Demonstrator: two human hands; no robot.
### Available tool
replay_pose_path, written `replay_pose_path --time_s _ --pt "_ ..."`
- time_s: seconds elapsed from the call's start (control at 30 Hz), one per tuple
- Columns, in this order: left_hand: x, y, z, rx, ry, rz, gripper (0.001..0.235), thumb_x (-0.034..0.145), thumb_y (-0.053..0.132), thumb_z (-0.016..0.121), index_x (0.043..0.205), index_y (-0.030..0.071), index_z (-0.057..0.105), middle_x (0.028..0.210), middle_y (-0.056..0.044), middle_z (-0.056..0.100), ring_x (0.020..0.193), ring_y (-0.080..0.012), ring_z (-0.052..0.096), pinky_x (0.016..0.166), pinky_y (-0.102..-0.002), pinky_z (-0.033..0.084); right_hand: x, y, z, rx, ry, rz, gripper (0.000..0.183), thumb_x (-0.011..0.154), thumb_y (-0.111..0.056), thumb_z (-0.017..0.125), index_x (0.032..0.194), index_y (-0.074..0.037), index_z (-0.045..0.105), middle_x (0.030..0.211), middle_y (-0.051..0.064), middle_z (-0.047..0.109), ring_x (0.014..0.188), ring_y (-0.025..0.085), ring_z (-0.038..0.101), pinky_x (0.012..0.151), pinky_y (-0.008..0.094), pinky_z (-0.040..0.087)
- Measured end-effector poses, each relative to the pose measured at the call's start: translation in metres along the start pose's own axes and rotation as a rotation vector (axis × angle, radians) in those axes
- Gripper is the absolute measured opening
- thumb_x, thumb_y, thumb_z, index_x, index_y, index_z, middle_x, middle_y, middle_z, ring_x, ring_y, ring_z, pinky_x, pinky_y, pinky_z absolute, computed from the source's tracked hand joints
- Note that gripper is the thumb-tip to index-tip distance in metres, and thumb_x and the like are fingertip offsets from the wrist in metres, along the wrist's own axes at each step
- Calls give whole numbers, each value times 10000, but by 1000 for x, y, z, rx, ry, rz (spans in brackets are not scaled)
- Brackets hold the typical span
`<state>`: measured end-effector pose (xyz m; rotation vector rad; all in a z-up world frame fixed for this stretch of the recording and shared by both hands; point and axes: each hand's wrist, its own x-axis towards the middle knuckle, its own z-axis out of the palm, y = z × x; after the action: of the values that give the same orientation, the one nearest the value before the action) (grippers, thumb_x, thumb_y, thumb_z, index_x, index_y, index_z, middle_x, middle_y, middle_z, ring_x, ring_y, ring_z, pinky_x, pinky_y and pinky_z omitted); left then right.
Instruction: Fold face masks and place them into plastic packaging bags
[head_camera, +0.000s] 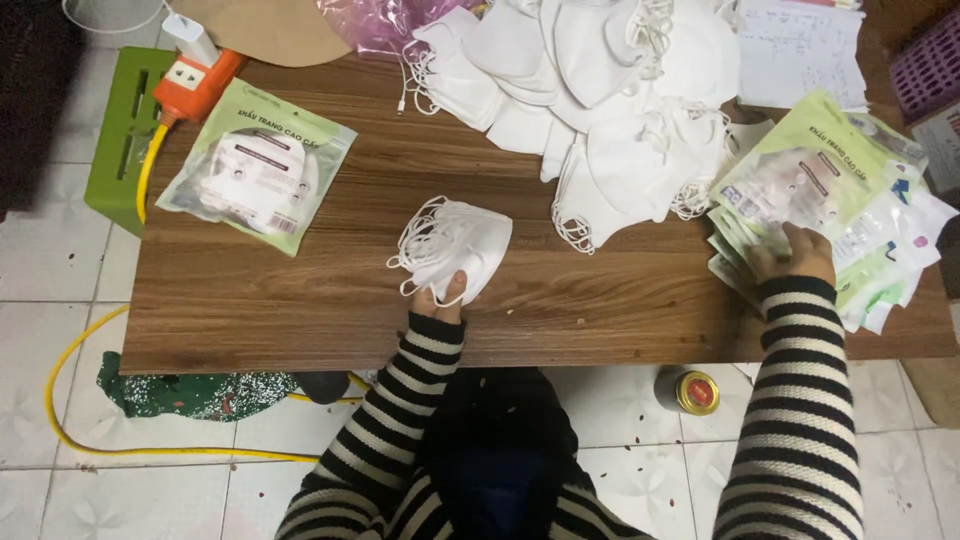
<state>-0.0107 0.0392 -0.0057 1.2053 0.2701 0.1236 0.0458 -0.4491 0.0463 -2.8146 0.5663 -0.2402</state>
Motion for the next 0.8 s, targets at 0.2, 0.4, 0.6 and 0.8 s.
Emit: replay_pose_path --time_s 0.2,0.4,0.6,0.8 --pt "10 -23 -6 -56 -16 -9 624 855 394 689 1352 40 556 1161 -151 690 866 -263 717 678 -344 642 -2 -59 -27 -171 -270 198 591 917 -201 570 1494 -114 473 1496 244 426 1232 466 550 1064 540 434" --pt "13 -30 -8 -49 -2 -17 623 847 392 696 1347 46 560 1174 -148 688 884 -254 709 681 -339 645 24 -17 8 -427 -220 61 398 1029 -310 472 1246 -78 712 1221 263 694 1067 462 668 869 533 546" --pt "13 -35 -9 -42 6 -33 621 838 390 704 1341 52 565 1191 -143 685 904 -244 699 684 -334 648 33 -31 2 -411 -262 116 425 965 -193 442 963 79 769 987 333 748 881 509 713 786 514 575" --pt "6 -17 -6 -43 -8 -22 561 858 378 693 1283 21 613 1131 -139 697 873 -227 692 688 -317 634 20 -9 11 -155 -33 2 533 995 -248 580 1498 -75 547 1517 256 439 1076 532 623 949 554 508"
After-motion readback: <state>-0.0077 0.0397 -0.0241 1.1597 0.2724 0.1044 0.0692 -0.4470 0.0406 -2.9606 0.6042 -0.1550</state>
